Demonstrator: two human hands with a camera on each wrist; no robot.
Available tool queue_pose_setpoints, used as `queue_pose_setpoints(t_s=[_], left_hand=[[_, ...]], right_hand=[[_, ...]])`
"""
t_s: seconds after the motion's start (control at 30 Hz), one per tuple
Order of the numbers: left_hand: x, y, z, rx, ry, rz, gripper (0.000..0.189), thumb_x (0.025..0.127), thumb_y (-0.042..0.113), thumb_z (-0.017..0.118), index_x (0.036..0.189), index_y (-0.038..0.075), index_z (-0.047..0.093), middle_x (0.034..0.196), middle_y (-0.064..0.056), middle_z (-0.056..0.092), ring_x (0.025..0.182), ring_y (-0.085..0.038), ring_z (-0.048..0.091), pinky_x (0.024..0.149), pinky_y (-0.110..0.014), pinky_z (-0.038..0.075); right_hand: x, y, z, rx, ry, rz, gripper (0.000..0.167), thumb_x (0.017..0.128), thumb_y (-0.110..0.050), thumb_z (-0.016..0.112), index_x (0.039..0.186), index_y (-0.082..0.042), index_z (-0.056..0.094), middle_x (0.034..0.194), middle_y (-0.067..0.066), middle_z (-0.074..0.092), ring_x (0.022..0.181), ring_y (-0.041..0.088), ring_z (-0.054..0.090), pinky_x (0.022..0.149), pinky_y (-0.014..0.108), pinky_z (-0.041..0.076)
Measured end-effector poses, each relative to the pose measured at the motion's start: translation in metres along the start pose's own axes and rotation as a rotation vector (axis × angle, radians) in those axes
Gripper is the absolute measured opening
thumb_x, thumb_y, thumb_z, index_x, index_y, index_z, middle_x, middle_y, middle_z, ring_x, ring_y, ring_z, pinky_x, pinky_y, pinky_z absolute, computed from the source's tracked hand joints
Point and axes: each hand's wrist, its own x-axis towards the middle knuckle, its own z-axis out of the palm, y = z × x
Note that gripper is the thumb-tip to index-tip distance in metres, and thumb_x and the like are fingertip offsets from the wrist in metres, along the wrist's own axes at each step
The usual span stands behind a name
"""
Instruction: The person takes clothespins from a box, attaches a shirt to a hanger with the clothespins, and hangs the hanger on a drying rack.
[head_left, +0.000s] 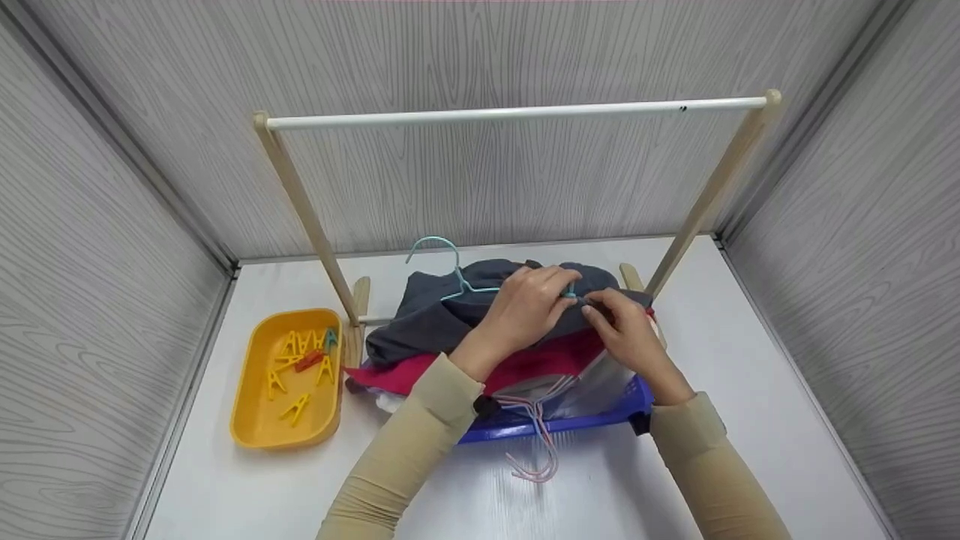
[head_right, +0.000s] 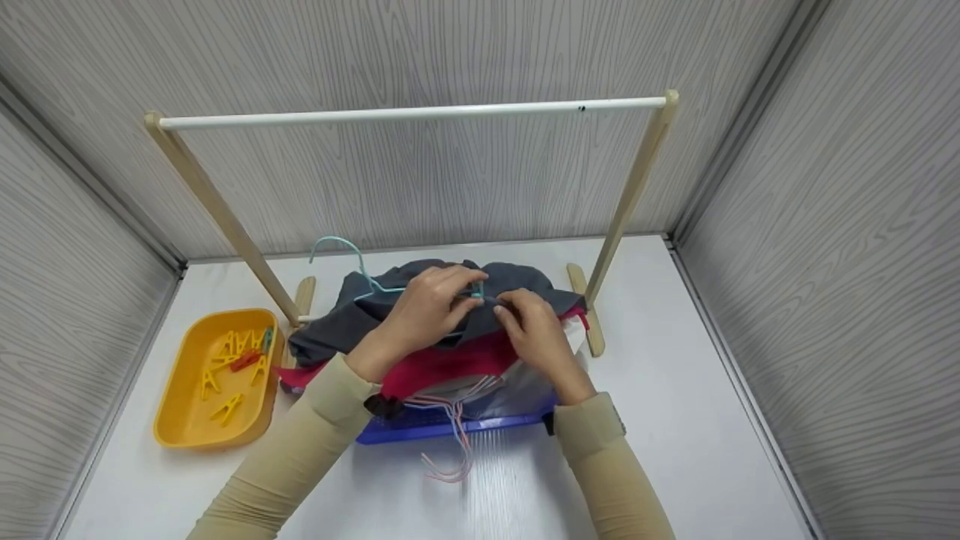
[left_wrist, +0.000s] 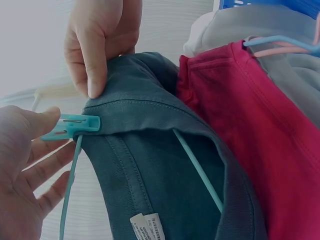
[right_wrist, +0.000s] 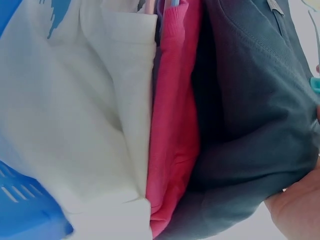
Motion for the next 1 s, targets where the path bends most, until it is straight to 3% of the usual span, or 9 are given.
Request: queue_pose_setpoints(t_s=[0.27,0.4,0.63,0.83,1.0], left_hand=[[-0.005,-0.003,-0.002,-0.066,0.009,-0.028,0.046,0.092,0.025,0.070,0.132,0.006,0.058,0.108,-0.006,0.070,0.086,-0.017,0.067,0.075,-0.033,0.052],[-0.012,-0.005,-0.008,-0.093,0.020,-0.031,0.050,0.091,0.025,0.072,0.135,0.006,0.056,0.117,-0.008,0.067,0.096,-0.019,0.066,0.083,-0.035,0.052],[-0.032,-0.008,-0.020,-0.050,0.064,-0.030,0.046,0.090,0.021,0.073,0.131,0.005,0.059,0.125,-0.010,0.062,0.113,-0.022,0.061,0.095,-0.036,0.049],[-0.056,-0.010,-0.024,0.010,0.072,0.060,0.042,0.089,0.018,0.074,0.126,0.003,0.062,0.135,-0.014,0.055,0.124,-0.025,0.052,0.107,-0.035,0.038],[-0.079,-0.012,-0.029,0.007,0.078,0.123,0.037,0.091,0.017,0.071,0.124,0.002,0.063,0.136,-0.016,0.053,0.126,-0.026,0.050,0.110,-0.034,0.035]], right_hand=[[0.002,-0.002,0.005,0.023,-0.012,0.028,0.011,0.097,-0.007,0.061,0.103,-0.001,0.067,0.090,0.005,0.064,0.077,0.015,0.056,0.068,0.030,0.045],[0.002,-0.002,0.006,0.036,-0.009,0.062,0.011,0.098,-0.008,0.059,0.103,-0.002,0.067,0.090,0.004,0.064,0.077,0.016,0.055,0.068,0.031,0.044],[0.002,-0.002,0.006,0.075,0.005,0.122,0.010,0.098,-0.008,0.060,0.102,-0.002,0.067,0.091,0.003,0.063,0.080,0.017,0.052,0.071,0.029,0.041],[0.002,-0.002,0.006,0.119,0.030,0.137,0.009,0.097,-0.006,0.060,0.100,-0.002,0.067,0.088,0.002,0.059,0.080,0.015,0.050,0.070,0.025,0.039],[0.002,-0.003,0.004,0.144,0.043,0.174,0.010,0.097,-0.004,0.059,0.101,0.000,0.068,0.089,0.006,0.060,0.081,0.015,0.049,0.072,0.023,0.039]])
